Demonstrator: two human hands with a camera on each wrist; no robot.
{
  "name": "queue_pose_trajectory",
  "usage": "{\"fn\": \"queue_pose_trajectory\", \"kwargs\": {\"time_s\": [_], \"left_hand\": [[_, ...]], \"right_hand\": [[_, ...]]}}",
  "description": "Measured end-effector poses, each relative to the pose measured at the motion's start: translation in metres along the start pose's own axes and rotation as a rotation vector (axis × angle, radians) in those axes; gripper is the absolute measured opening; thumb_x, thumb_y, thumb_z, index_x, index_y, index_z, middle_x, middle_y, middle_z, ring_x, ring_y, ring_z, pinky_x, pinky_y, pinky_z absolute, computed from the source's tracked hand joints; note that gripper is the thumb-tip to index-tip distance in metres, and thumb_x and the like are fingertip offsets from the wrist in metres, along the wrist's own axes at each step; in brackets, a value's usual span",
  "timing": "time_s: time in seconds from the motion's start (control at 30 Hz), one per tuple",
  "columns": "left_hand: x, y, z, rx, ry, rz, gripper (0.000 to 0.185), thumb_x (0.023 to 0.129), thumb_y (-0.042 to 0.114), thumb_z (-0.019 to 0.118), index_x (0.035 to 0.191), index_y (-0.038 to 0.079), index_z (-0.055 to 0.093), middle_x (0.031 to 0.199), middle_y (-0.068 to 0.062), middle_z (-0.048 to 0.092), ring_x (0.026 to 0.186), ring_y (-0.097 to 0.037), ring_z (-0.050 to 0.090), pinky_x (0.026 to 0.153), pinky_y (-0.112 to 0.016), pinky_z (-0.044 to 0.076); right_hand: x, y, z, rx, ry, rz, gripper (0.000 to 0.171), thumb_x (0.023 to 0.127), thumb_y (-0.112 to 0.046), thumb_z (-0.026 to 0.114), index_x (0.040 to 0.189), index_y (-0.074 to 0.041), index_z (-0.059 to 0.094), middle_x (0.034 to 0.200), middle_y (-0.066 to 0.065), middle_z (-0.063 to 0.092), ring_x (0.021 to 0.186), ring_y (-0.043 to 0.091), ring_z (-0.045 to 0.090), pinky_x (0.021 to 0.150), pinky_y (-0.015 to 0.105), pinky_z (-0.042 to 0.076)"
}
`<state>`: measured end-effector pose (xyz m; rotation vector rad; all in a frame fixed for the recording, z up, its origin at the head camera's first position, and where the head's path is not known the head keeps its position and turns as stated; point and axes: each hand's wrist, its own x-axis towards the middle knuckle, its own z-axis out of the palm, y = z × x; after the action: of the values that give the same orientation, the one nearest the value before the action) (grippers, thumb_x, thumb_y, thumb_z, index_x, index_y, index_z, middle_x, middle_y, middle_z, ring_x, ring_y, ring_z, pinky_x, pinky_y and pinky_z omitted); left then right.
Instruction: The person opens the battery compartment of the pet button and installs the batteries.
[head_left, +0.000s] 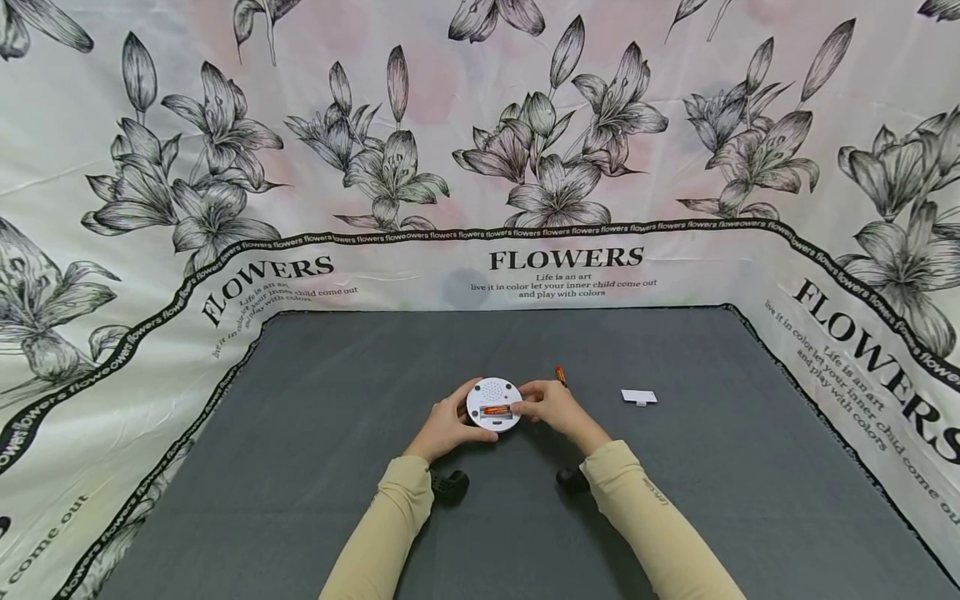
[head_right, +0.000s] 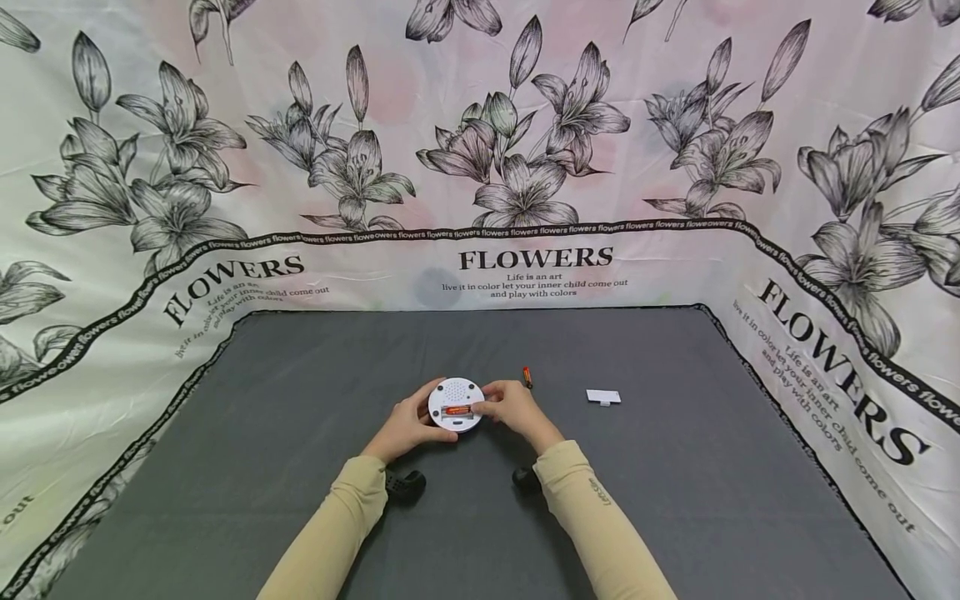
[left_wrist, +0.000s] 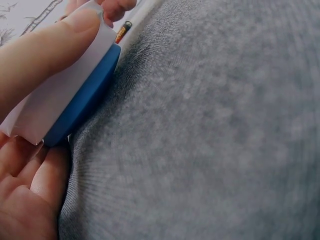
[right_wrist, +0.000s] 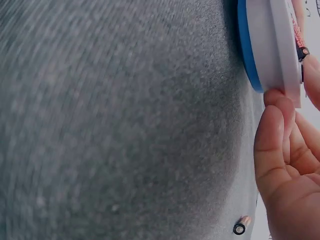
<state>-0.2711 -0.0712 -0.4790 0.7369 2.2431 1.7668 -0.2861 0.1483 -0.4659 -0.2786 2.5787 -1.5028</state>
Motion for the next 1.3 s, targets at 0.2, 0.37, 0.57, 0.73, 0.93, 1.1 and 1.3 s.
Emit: {"fn": "queue_pose_trajectory", "kwargs": {"time_s": [0.2,0.37,0.57,0.73,0.93,1.1,1.3], "left_hand": [[0.001,-0.001,0.000,-0.001,0.001,0.002,0.091,0.071,0.006,0.081,0.145,0.002,0.028,0.138,-0.014,0.041,0.121,-0.022,0.046,0.091,-0.032,0.045],[0.001,-0.003,0.002,0.001,0.011,-0.009,0.091,0.070,0.006,0.082,0.144,0.004,0.029,0.137,-0.013,0.042,0.121,-0.021,0.046,0.091,-0.031,0.045],[0.000,-0.002,0.001,0.024,0.020,-0.006,0.091,0.070,0.006,0.082,0.144,0.005,0.031,0.136,-0.013,0.044,0.119,-0.021,0.048,0.090,-0.030,0.046],[0.000,-0.001,0.001,0.049,0.028,0.004,0.090,0.069,0.006,0.082,0.143,0.001,0.031,0.133,-0.014,0.047,0.116,-0.021,0.050,0.089,-0.031,0.047],[-0.001,-0.001,0.002,0.058,0.033,0.008,0.090,0.069,0.006,0.083,0.143,0.004,0.032,0.133,-0.014,0.047,0.115,-0.021,0.051,0.089,-0.031,0.046],[-0.001,-0.001,0.003,0.054,0.044,0.003,0.091,0.068,0.005,0.083,0.144,0.006,0.032,0.135,-0.013,0.045,0.117,-0.021,0.049,0.091,-0.031,0.045],[-0.001,-0.003,0.003,0.055,0.049,0.003,0.093,0.067,0.005,0.083,0.144,0.005,0.031,0.135,-0.014,0.045,0.116,-0.020,0.050,0.089,-0.030,0.046]], "right_hand": [[0.000,-0.005,0.000,0.039,-0.010,0.046,0.033,0.080,-0.010,0.073,0.106,0.009,0.063,0.074,0.005,0.062,0.064,0.017,0.059,0.059,0.030,0.052],[0.001,-0.010,0.000,0.057,-0.018,0.109,0.030,0.080,-0.008,0.073,0.103,0.009,0.063,0.075,0.006,0.062,0.063,0.017,0.058,0.058,0.030,0.052],[0.004,-0.012,0.000,0.063,-0.004,0.176,0.025,0.077,-0.005,0.075,0.095,0.008,0.064,0.075,0.008,0.062,0.060,0.016,0.056,0.057,0.030,0.051],[0.006,-0.015,0.002,0.052,0.002,0.208,0.024,0.075,-0.005,0.076,0.091,0.008,0.064,0.069,0.007,0.058,0.055,0.014,0.053,0.055,0.029,0.050],[0.005,-0.020,0.003,0.020,0.016,0.230,0.023,0.074,-0.006,0.078,0.086,0.006,0.063,0.067,0.005,0.054,0.052,0.013,0.049,0.052,0.027,0.048],[0.003,-0.026,0.004,-0.004,0.018,0.242,0.018,0.074,-0.007,0.077,0.081,0.004,0.065,0.064,0.003,0.053,0.051,0.012,0.048,0.051,0.028,0.046],[0.005,-0.026,0.004,-0.039,0.022,0.260,0.017,0.074,-0.009,0.078,0.078,0.002,0.066,0.066,0.003,0.055,0.051,0.012,0.048,0.051,0.027,0.045]]}}
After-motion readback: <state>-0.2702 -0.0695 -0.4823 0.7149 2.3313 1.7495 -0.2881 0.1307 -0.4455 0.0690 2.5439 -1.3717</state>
